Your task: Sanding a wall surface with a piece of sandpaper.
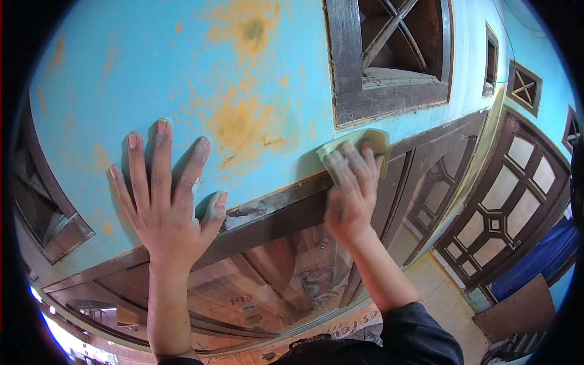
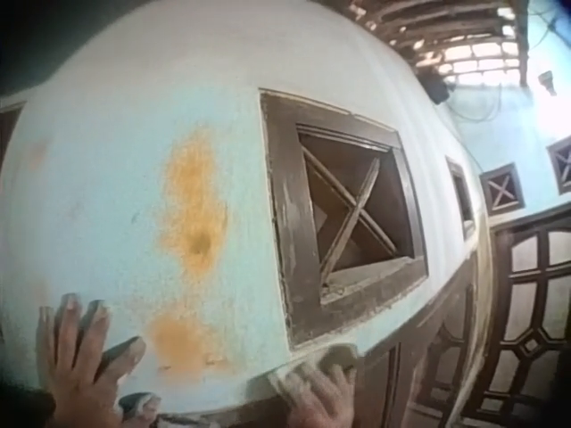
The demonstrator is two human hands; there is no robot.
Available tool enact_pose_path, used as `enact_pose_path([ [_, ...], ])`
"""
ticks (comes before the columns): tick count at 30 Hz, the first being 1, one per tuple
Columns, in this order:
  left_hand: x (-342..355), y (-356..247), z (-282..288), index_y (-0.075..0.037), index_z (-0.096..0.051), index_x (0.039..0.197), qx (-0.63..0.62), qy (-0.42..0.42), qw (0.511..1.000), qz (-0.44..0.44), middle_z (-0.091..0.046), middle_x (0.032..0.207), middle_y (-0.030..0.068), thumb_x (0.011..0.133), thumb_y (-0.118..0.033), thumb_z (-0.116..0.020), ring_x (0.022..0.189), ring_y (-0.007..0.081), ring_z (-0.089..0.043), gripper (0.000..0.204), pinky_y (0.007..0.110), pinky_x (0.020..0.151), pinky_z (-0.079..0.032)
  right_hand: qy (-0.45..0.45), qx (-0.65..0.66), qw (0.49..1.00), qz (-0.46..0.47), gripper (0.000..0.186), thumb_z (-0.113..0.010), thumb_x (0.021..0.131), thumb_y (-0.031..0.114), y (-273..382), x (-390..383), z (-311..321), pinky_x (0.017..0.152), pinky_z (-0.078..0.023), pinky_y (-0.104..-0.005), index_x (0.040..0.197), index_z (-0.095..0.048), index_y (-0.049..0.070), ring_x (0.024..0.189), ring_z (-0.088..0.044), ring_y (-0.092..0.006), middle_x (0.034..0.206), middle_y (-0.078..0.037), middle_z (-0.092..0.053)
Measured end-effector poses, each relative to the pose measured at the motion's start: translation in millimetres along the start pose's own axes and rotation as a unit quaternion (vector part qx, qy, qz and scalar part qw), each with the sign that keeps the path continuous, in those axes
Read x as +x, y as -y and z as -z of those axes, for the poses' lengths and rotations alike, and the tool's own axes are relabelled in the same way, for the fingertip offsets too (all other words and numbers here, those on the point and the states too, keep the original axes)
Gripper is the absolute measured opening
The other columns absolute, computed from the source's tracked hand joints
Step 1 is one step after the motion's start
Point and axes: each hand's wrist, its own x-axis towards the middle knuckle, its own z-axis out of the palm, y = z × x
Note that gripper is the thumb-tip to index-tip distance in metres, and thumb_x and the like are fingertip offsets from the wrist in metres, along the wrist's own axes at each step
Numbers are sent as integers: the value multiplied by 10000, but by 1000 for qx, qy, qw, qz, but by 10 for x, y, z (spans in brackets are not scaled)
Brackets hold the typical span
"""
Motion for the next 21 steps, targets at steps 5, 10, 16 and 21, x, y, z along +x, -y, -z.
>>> enact_pose_path([
  [5,-5,2,3,-331,-567,1397,-4,0,1000,-1,-407,1567,46,910,-532,-525,1472,360,-308,529,599,1190,-124,-42,-27,997,-50,479,-555,892,141,-290,90,72,1175,-213,-580,1370,-581,166,1350,-428,-401,1437,-100,-527],
  [10,1,8,6,-334,-565,1399,-6,-1,1000,-1,-405,1568,43,909,-520,-531,1474,360,-305,525,601,1190,-119,46,15,999,17,511,-541,865,104,57,-91,62,1188,-195,-576,1370,-585,167,1381,-414,-395,1437,-105,-526],
  [16,4,3,-7,-242,-570,1400,-4,-18,1000,-20,-382,1580,80,922,-486,-526,1492,358,-266,538,589,1195,-117,-44,-18,995,-89,452,-510,927,111,-142,16,57,1158,-227,-592,1374,-575,130,1369,-408,-428,1440,-138,-513],
  [21,6,3,9,-248,-567,1397,-10,-19,1000,-13,-378,1584,76,912,-486,-544,1495,355,-261,541,598,1190,-122,63,-10,997,31,494,-555,881,99,27,47,147,1161,-215,-604,1371,-580,156,1377,-402,-419,1442,-124,-512],
])
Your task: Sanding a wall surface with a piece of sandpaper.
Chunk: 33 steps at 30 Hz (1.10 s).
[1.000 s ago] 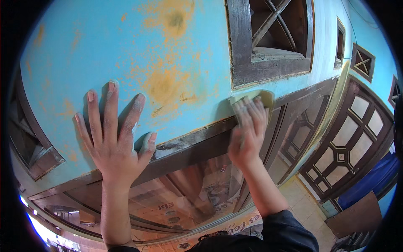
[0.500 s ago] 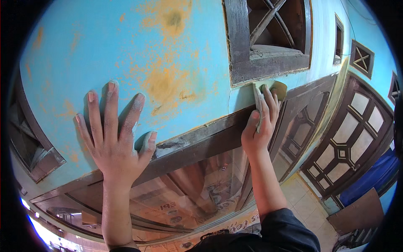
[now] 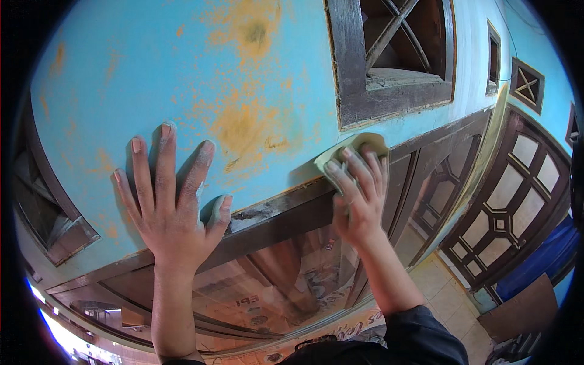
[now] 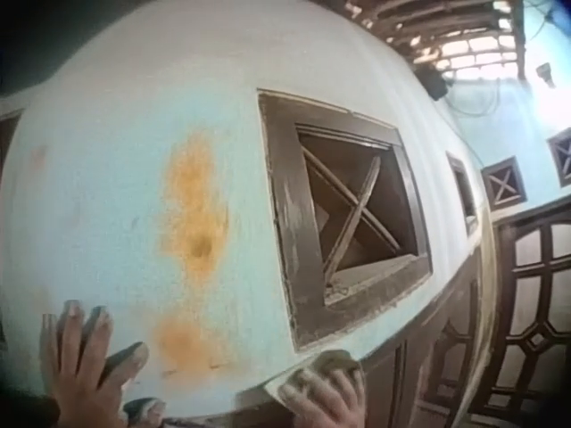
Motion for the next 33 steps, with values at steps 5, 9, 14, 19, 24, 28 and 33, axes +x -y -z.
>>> enact_pose_path([
  [5,-14,-13,-40,-257,-563,1398,-4,6,1000,-2,-372,1588,76,911,-486,-549,1492,362,-264,539,602,1188,-124,-48,-20,995,-79,515,-600,855,130,-91,79,-66,1174,-199,-599,1368,-582,170,1379,-406,-406,1456,-110,-504],
  [9,-19,35,18,-262,-558,1404,2,14,1000,5,-370,1588,76,910,-495,-548,1490,366,-264,547,604,1189,-123,32,-28,999,7,505,-604,860,162,104,27,9,1177,-198,-591,1364,-590,200,1393,-390,-388,1477,-81,-492],
  [14,-7,-10,-28,-253,-559,1405,-3,4,1000,-2,-374,1585,79,913,-491,-546,1490,367,-263,547,603,1190,-125,-99,-45,988,-113,477,-529,907,108,-252,144,-35,1153,-241,-596,1383,-560,125,1362,-415,-415,1441,-144,-502],
  [19,-11,10,-6,-242,-560,1406,1,9,1000,-3,-377,1582,80,914,-489,-545,1490,369,-261,551,603,1190,-127,6,66,997,35,451,-518,920,142,-60,31,14,1143,-293,-570,1364,-585,101,1336,-466,-396,1399,-160,-543],
  [24,6,-48,-6,-236,-565,1399,-14,10,1000,1,-377,1582,84,912,-480,-547,1492,371,-257,545,597,1195,-111,-105,51,991,-59,396,-408,1002,143,-636,0,89,1135,-316,-559,1325,-596,12,1340,-472,-424,1396,-196,-550],
  [28,-13,-16,-1,-230,-568,1394,-8,8,1000,0,-379,1580,90,912,-477,-546,1492,373,-254,541,598,1195,-106,-5,35,999,8,451,-507,929,145,-75,-59,-28,1150,-296,-559,1373,-578,119,1356,-456,-390,1447,-132,-528],
  [33,-18,-4,10,-227,-570,1391,-8,9,1000,3,-380,1579,93,912,-483,-544,1490,371,-260,544,601,1191,-115,-53,7,998,-20,421,-493,950,121,-565,132,169,1144,-302,-553,1360,-583,94,1343,-467,-389,1412,-138,-550],
])
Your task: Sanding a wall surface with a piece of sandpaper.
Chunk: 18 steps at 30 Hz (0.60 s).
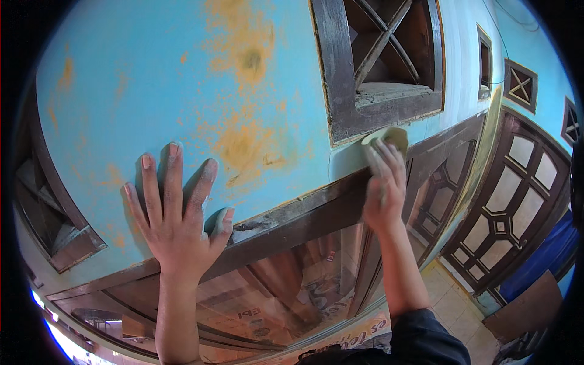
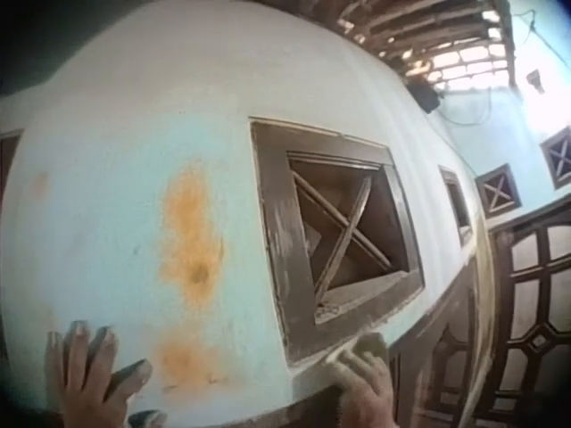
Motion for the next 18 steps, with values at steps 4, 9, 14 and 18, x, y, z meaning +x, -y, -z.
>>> enact_pose_path([
  [4,33,-33,-17,-227,-564,1398,-2,-5,1000,-8,-380,1579,94,915,-486,-542,1488,372,-265,549,603,1187,-125,-80,39,993,-77,412,-432,1002,106,-89,-43,-99,1160,-261,-544,1396,-524,29,1380,-419,-424,1442,-185,-508],
  [9,14,-10,-23,-324,-560,1399,-11,0,1000,9,-401,1571,54,873,-468,-590,1475,367,-300,547,610,1188,-126,25,27,999,-40,531,-537,886,86,810,-127,-305,1166,-229,-573,1415,-535,130,1379,-419,-387,1475,-145,-479],
  [14,2,24,17,-257,-561,1402,-28,7,1000,-8,-380,1580,77,878,-416,-588,1486,371,-269,548,613,1187,-119,131,14,986,101,527,-615,854,218,1042,-78,-244,1160,-253,-522,1379,-573,243,1337,-473,-295,1443,-28,-529],
  [18,-112,138,63,-268,-584,1381,-61,41,997,2,-383,1579,62,833,-384,-649,1493,362,-256,564,611,1191,-110,57,-33,998,-9,503,-559,881,111,424,-161,-131,1168,-230,-573,1379,-559,179,1370,-426,-378,1465,-108,-499],
])
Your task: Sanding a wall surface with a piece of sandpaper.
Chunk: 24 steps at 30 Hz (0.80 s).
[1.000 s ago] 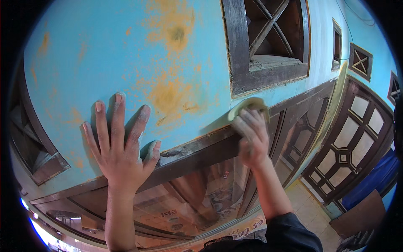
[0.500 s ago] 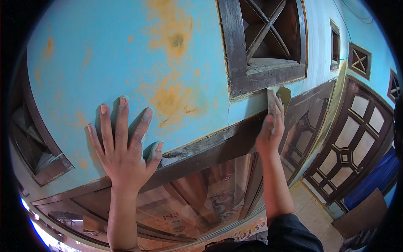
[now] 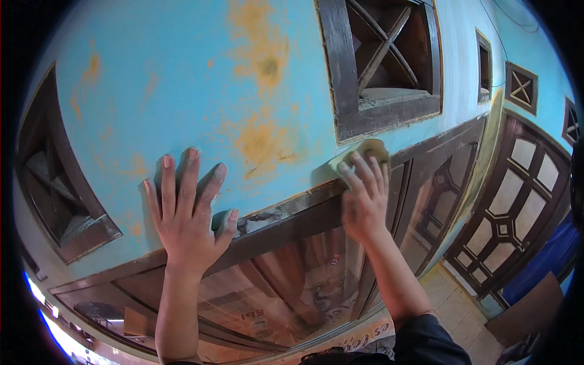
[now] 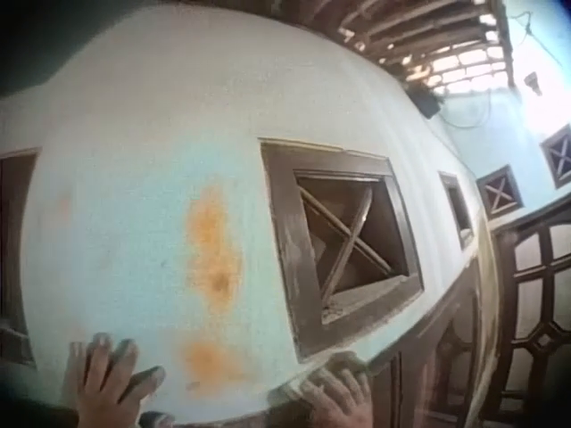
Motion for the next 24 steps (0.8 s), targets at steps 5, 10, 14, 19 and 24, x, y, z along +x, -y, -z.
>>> enact_pose_path([
  [5,-257,287,42,-229,-575,1387,-22,-3,999,23,-359,1587,71,818,-357,-680,1501,376,-220,593,627,1187,-107,-75,-32,991,-102,492,-516,913,92,-119,103,54,1167,-250,-546,1404,-537,111,1386,-409,-382,1483,-129,-473],
  [10,-272,453,236,-221,-567,1394,21,8,999,35,-321,1604,83,805,-347,-707,1508,388,-185,618,641,1181,-103,94,35,981,164,499,-558,908,167,659,113,-38,1175,-234,-552,1402,-550,233,1376,-428,-293,1474,-70,-489],
  [14,-260,558,221,-241,-546,1411,14,16,999,32,-301,1611,89,811,-372,-701,1510,393,-170,633,647,1180,-96,-3,-27,999,31,494,-553,910,154,155,346,27,1169,-233,-565,1399,-551,216,1377,-420,-340,1456,-75,-500],
  [19,-295,612,145,-192,-506,1441,57,-26,998,13,-268,1621,136,873,-406,-612,1509,408,-169,616,640,1183,-83,-42,-17,998,-49,489,-589,897,161,484,201,-91,1159,-228,-590,1381,-566,232,1377,-422,-339,1459,-60,-500],
  [24,-337,644,138,-199,-516,1434,56,-10,998,17,-278,1613,141,876,-403,-604,1508,406,-169,601,643,1185,-78,61,-21,983,171,486,-637,886,244,662,111,-139,1156,-230,-583,1365,-589,310,1368,-439,-322,1458,-16,-504],
])
